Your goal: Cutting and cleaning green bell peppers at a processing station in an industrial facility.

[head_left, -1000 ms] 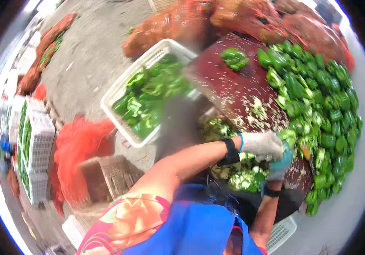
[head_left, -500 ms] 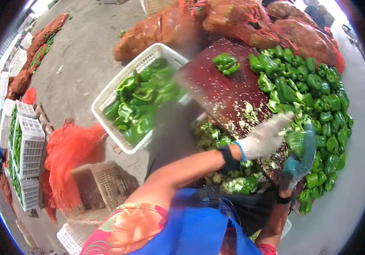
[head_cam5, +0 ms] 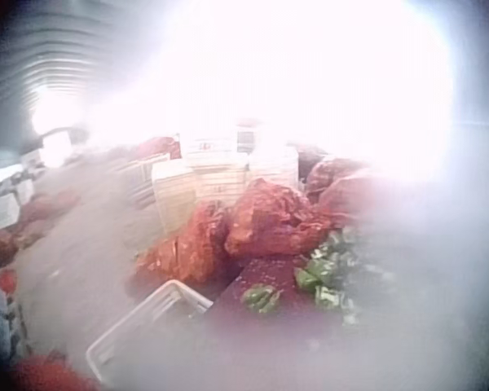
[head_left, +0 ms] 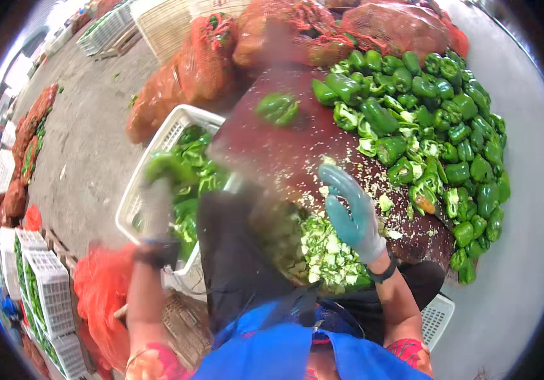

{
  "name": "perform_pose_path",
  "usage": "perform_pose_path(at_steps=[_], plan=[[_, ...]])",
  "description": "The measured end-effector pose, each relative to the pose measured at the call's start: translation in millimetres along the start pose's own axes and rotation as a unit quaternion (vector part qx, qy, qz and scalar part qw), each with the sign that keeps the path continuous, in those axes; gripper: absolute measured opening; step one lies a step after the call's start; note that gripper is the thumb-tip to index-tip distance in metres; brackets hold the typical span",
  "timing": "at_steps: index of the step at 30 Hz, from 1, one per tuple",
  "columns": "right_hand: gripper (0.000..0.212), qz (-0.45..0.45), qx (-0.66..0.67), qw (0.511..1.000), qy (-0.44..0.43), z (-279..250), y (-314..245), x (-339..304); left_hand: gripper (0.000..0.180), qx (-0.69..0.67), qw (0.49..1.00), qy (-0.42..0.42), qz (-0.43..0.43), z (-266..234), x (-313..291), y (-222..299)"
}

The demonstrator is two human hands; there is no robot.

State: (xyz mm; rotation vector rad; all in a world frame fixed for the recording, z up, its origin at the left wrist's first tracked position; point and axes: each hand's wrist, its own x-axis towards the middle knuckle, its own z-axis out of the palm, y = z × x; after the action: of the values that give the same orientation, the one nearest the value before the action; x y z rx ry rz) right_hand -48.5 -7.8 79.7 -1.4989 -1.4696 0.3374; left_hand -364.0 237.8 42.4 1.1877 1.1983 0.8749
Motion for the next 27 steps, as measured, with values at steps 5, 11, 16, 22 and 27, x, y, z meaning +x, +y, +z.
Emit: perform_pose_path(at_steps=[5, 11, 16, 22, 27], plan=[[0.04, 0.275, 0.25, 0.916, 0.153, -7.6, 66.7, -13.0, 0.039, 0.251, 0.931, 0.13, 0.233, 10.9, -3.1, 26.6], [0.042, 0.322, 0.312, 0.876, 0.178, -18.4, 86.4, -24.0, 0.025, 0.258, 0.872, -0.19, 0.371, 234.1, 25.2, 18.5], [0.039, 0.348, 0.318, 0.855, 0.217, -33.3, 84.8, -62.2, 0.03, 0.474, 0.689, -0.281, 0.471, 379.5, 42.2, 14.5], [0.042, 0.385, 0.322, 0.829, 0.246, -47.9, 90.0, -95.6, 0.051, 0.623, 0.618, -0.327, 0.351, 419.4, 61.2, 12.6], [0.041, 0.361, 0.325, 0.838, 0.247, -43.8, 115.9, -77.3, 0.05, 0.609, 0.65, -0.365, 0.27, 395.3, 32.0, 14.6]])
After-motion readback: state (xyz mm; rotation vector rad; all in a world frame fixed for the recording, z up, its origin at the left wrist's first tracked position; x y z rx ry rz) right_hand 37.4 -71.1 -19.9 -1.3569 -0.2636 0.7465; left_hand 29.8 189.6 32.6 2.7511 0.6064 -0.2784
